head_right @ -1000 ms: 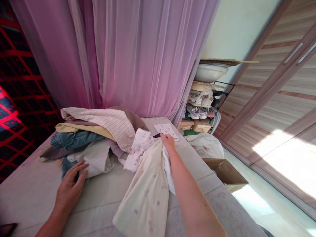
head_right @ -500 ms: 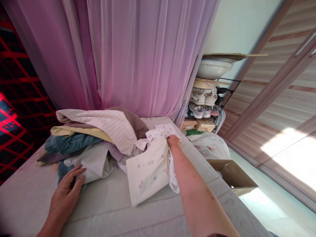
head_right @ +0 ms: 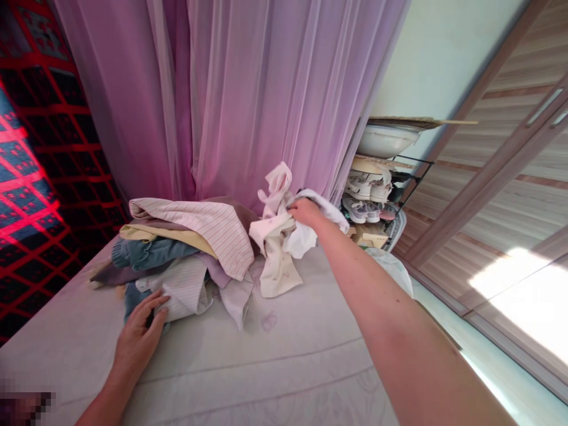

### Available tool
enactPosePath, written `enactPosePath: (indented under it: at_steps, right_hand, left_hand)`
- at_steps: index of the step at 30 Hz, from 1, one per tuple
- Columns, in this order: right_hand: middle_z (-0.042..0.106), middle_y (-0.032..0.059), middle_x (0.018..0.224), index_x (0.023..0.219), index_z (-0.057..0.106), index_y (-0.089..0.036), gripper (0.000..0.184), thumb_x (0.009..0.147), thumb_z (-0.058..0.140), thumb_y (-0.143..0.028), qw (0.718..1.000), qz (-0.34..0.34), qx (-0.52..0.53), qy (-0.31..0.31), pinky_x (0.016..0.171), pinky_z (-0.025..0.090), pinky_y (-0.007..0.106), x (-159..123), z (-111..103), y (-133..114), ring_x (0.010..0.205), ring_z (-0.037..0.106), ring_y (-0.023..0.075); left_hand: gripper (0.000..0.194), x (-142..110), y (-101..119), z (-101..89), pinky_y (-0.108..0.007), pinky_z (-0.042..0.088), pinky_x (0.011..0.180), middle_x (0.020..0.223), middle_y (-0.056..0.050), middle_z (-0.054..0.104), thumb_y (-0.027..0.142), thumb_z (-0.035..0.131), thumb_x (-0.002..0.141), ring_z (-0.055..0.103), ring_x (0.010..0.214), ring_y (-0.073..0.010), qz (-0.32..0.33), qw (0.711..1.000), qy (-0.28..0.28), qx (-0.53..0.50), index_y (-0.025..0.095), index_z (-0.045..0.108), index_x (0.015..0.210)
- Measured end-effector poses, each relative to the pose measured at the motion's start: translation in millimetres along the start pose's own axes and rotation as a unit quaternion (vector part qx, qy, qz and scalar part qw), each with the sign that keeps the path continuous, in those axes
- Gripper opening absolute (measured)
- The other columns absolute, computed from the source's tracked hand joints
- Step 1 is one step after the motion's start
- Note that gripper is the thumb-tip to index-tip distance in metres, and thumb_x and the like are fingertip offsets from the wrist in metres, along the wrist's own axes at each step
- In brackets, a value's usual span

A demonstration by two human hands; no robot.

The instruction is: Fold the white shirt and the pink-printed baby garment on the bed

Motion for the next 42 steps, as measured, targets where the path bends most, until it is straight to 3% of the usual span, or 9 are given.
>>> enactPosePath:
  at_steps: [2, 7, 11, 16, 23, 26, 31, 33, 42]
  right_hand:
    - [0.070, 0.0014, 0.071, 0.077, 0.074, -0.019, 0.016, 0.071, 0.064, -0.030, 1.000, -0.001, 0.009, -0.006, 0.076, 0.049, 0.030, -2, 0, -5, 0.074, 0.065, 0.0193]
    - [0.071, 0.0075, 0.100, 0.108, 0.070, -0.017, 0.042, 0.086, 0.042, -0.038, 0.966, 0.025, 0.027, 0.257, 0.086, 0.047, 0.035, -8, -70, 5, 0.095, 0.063, 0.0221]
    - [0.070, 0.0024, 0.071, 0.087, 0.075, -0.018, 0.026, 0.075, 0.059, -0.035, 0.995, 0.026, -0.026, 0.095, 0.074, 0.049, 0.032, 6, -63, -5, 0.072, 0.064, 0.0198]
    - [0.071, 0.0063, 0.084, 0.085, 0.073, -0.015, 0.020, 0.075, 0.058, -0.023, 0.990, 0.015, -0.065, 0.124, 0.084, 0.047, 0.035, 26, -79, -75, 0.086, 0.064, 0.0220]
    - [0.065, 0.0024, 0.113, 0.112, 0.061, -0.016, 0.038, 0.093, 0.029, -0.027, 0.924, -0.124, 0.082, 0.352, 0.097, 0.038, 0.028, 26, -140, -206, 0.107, 0.057, 0.0133]
    - [0.067, -0.0014, 0.112, 0.114, 0.059, -0.022, 0.031, 0.096, 0.034, -0.028, 0.913, -0.195, 0.157, 0.323, 0.093, 0.040, 0.022, -5, -97, -236, 0.104, 0.058, 0.0106]
    - [0.071, -0.0057, 0.100, 0.107, 0.067, -0.030, 0.021, 0.093, 0.051, -0.034, 0.949, -0.287, 0.116, -0.055, 0.084, 0.046, 0.022, -106, 97, -264, 0.093, 0.063, 0.0129]
    - [0.071, -0.0020, 0.096, 0.103, 0.069, -0.030, 0.022, 0.092, 0.053, -0.039, 0.946, -0.285, 0.128, -0.091, 0.084, 0.047, 0.025, -148, 142, -255, 0.092, 0.063, 0.0150]
    - [0.071, 0.0054, 0.091, 0.100, 0.071, -0.030, 0.030, 0.091, 0.042, -0.030, 0.945, -0.230, 0.233, -0.017, 0.082, 0.052, 0.038, -220, 145, -164, 0.088, 0.065, 0.0217]
  left_hand:
    - [0.034, 0, 0, 0.3, -0.042, 0.048, 0.098, 0.120, -0.010, 0.065, 0.045, 0.049, 0.082, 0.061, 0.110, -0.0256, 0.000, 1.000, 0.003, -0.004, 0.021, 0.068, 0.098]
    - [0.036, -2, -3, 1.5, -0.042, 0.048, 0.097, 0.120, -0.011, 0.065, 0.046, 0.048, 0.083, 0.061, 0.110, -0.0259, -0.005, 1.000, 0.016, -0.014, 0.020, 0.068, 0.097]
    - [0.034, -2, -4, 3.1, -0.042, 0.048, 0.097, 0.121, -0.009, 0.064, 0.045, 0.048, 0.083, 0.060, 0.111, -0.0255, -0.012, 1.000, 0.013, -0.018, 0.021, 0.068, 0.098]
    - [0.035, -3, -4, 2.0, -0.043, 0.046, 0.099, 0.120, -0.011, 0.064, 0.045, 0.048, 0.082, 0.060, 0.111, -0.0256, -0.016, 0.999, 0.017, -0.035, 0.020, 0.068, 0.098]
    - [0.033, -4, -6, 0.6, -0.043, 0.047, 0.098, 0.120, -0.011, 0.064, 0.044, 0.049, 0.083, 0.060, 0.112, -0.0249, -0.029, 0.998, 0.022, -0.048, 0.021, 0.068, 0.096]
    - [0.032, -5, -5, 0.9, -0.043, 0.047, 0.098, 0.121, -0.011, 0.064, 0.044, 0.049, 0.083, 0.060, 0.111, -0.0250, -0.035, 0.998, 0.025, -0.054, 0.020, 0.068, 0.095]
    - [0.031, -7, -7, -8.9, -0.043, 0.046, 0.101, 0.121, -0.011, 0.064, 0.042, 0.050, 0.083, 0.060, 0.114, -0.0254, -0.059, 0.993, 0.065, -0.076, 0.020, 0.066, 0.098]
    - [0.031, -8, -10, -12.6, -0.042, 0.046, 0.101, 0.121, -0.010, 0.065, 0.042, 0.050, 0.084, 0.059, 0.114, -0.0250, -0.072, 0.991, 0.079, -0.079, 0.021, 0.065, 0.101]
    - [0.030, -6, -10, -13.1, -0.040, 0.047, 0.100, 0.120, -0.009, 0.065, 0.041, 0.049, 0.084, 0.060, 0.113, -0.0241, -0.074, 0.993, 0.069, -0.067, 0.021, 0.062, 0.103]
Point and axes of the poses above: each hand's wrist, its own x-axis towards the middle knuckle, its own z-axis out of the palm, y = z × x, the point moved 8 cm from there along x, towards the middle knuckle
